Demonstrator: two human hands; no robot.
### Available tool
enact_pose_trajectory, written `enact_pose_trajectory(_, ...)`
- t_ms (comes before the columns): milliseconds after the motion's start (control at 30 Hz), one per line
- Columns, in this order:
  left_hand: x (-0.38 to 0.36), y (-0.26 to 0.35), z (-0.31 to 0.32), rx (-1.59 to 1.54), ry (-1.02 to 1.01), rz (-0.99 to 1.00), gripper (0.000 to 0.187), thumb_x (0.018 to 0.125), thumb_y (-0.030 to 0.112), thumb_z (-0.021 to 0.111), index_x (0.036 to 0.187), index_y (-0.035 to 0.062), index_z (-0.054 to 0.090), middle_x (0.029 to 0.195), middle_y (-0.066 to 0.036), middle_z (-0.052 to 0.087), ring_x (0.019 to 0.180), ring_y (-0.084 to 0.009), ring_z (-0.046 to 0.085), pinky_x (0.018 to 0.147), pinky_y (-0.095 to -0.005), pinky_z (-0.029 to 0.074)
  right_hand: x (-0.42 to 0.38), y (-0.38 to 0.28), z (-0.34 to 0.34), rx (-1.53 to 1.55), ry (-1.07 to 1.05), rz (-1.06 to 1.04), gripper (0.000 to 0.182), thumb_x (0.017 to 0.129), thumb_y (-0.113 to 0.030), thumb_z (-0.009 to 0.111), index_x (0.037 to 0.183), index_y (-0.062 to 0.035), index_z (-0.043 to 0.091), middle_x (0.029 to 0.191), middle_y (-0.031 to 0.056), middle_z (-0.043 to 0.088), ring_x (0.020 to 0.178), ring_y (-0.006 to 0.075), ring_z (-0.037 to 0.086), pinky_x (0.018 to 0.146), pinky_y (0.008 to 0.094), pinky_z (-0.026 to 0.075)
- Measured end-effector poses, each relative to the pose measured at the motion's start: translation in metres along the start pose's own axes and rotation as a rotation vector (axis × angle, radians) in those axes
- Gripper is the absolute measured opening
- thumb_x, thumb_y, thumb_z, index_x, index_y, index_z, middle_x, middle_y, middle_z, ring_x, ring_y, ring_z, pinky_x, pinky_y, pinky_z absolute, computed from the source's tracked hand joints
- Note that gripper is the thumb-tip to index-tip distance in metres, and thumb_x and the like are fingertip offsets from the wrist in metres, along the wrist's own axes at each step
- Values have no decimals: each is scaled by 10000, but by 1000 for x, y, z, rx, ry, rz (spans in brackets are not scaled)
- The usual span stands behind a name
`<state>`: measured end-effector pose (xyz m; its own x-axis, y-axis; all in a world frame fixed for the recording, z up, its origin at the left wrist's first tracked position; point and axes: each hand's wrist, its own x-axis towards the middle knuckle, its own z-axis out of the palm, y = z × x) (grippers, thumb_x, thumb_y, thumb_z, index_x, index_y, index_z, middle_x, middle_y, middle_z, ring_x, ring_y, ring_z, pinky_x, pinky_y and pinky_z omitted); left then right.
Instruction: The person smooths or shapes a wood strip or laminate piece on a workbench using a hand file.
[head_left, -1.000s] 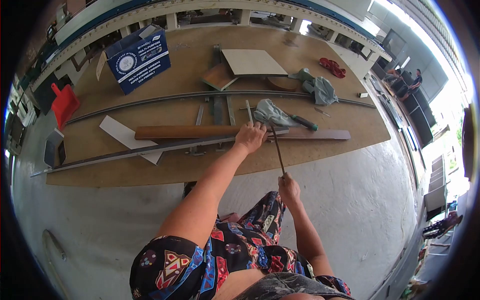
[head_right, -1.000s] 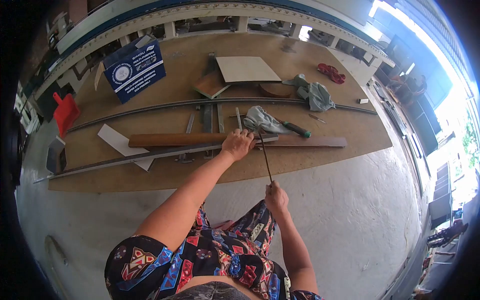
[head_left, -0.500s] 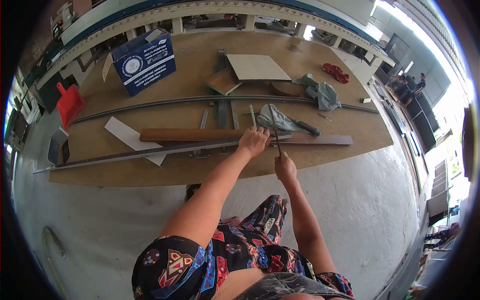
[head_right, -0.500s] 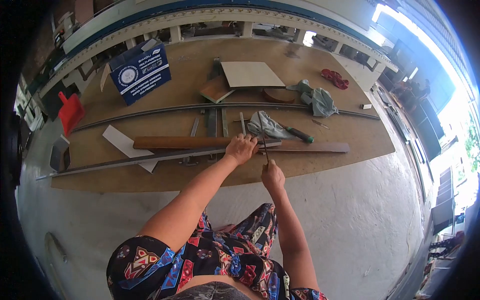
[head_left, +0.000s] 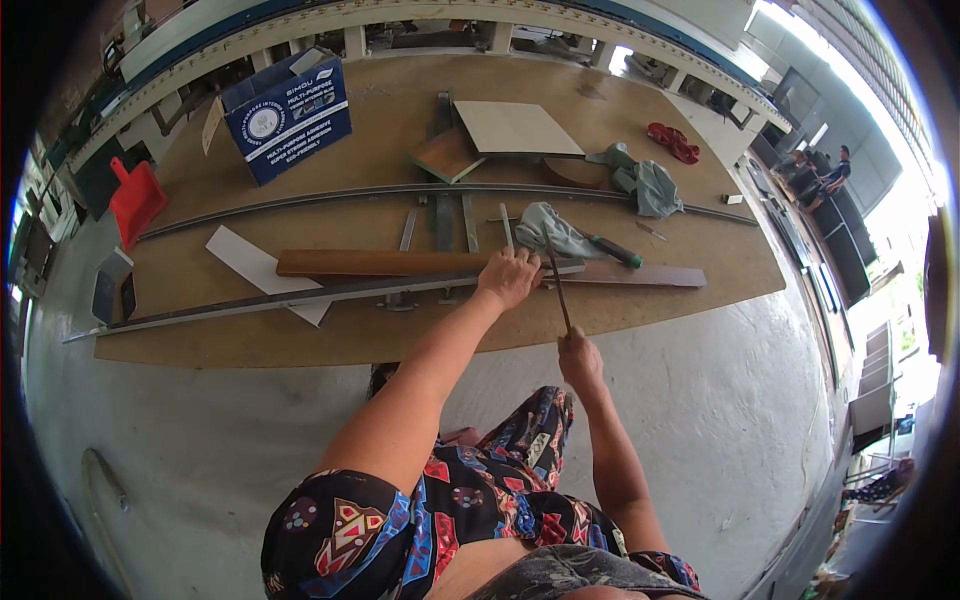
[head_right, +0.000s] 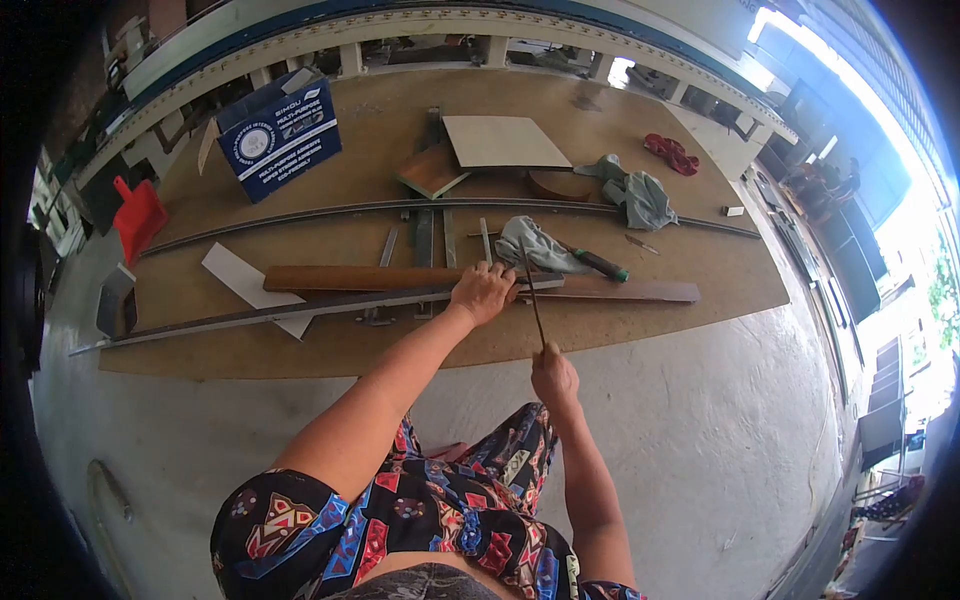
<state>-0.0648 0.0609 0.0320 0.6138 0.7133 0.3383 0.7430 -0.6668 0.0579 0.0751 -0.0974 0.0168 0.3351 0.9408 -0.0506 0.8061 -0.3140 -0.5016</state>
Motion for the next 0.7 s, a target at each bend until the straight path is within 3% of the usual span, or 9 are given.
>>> enact_pose_trajectory(267, 2, -1, 8, -11, 10, -1, 227, 870, 312, 527, 937, 101, 577, 952, -88, 608, 918, -268, 593, 751, -388, 484, 64, -31, -3, 50, -30, 32, 244, 897, -275, 487, 912, -33, 513, 817, 238, 640, 829, 413, 619, 720, 501, 473)
enact_pose_trajectory(700, 0, 1, -4, -8, 2, -1, 266, 901, 342, 501, 922, 90, 587, 929, -87, 611, 871, -266, 601, 743, -384, 484, -44, 14, 14, 99, 56, 37, 231, 888, -261, 511, 927, -33, 521, 788, 255, 619, 821, 449, 590, 694, 523, 444)
